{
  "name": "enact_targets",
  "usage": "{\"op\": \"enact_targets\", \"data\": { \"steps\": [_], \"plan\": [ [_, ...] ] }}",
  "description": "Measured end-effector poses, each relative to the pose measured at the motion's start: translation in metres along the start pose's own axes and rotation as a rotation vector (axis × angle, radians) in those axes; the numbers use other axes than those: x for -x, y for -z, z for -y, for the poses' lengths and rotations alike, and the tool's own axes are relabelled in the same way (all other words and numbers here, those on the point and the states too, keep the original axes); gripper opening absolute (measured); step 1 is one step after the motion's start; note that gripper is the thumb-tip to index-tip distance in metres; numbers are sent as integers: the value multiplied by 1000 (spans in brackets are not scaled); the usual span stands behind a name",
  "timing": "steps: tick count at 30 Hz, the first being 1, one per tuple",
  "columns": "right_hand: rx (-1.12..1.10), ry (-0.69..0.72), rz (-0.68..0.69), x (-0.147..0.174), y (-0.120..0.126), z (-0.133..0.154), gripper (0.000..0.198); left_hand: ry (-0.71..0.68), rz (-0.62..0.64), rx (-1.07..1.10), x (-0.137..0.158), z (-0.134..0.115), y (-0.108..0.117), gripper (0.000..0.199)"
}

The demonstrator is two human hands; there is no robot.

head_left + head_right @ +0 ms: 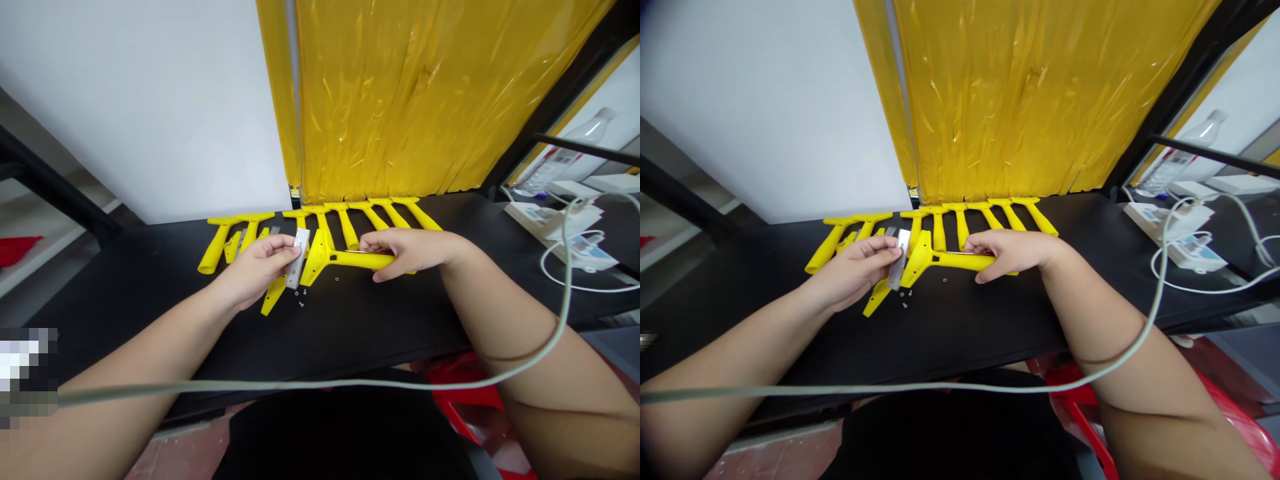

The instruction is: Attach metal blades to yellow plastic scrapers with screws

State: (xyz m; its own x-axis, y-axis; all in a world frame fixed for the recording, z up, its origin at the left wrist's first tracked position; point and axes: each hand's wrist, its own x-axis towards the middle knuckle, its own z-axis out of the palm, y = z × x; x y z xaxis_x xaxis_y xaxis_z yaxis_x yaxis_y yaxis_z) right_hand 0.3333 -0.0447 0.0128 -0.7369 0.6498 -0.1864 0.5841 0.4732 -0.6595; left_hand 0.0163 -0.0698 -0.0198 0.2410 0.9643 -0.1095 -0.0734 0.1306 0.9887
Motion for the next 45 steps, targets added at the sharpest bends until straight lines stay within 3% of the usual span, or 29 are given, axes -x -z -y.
{"op": "enact_targets", "data": {
  "steps": [10, 22, 28, 34, 42, 45],
  "plan": [
    [50, 9, 16, 0, -5, 6, 36, 41, -15, -70, 0, -6, 2, 46],
    [90, -23, 8, -2, -5, 2, 39, 72, 55, -92, 2, -11, 1, 23],
    [86, -21, 21, -3, -5, 6, 38, 86, 73, -121, 3, -9, 1, 22],
    [76, -2, 25, -4, -6, 7, 37, 8, 66, -179, -1, -2, 3, 29],
    [80, 8, 11, -5, -6, 6, 37, -139, 104, -291, 0, 3, 3, 58],
    [84, -11, 3, -5, -6, 6, 36, -191, 108, -312, 2, 0, 2, 49]
  ]
}}
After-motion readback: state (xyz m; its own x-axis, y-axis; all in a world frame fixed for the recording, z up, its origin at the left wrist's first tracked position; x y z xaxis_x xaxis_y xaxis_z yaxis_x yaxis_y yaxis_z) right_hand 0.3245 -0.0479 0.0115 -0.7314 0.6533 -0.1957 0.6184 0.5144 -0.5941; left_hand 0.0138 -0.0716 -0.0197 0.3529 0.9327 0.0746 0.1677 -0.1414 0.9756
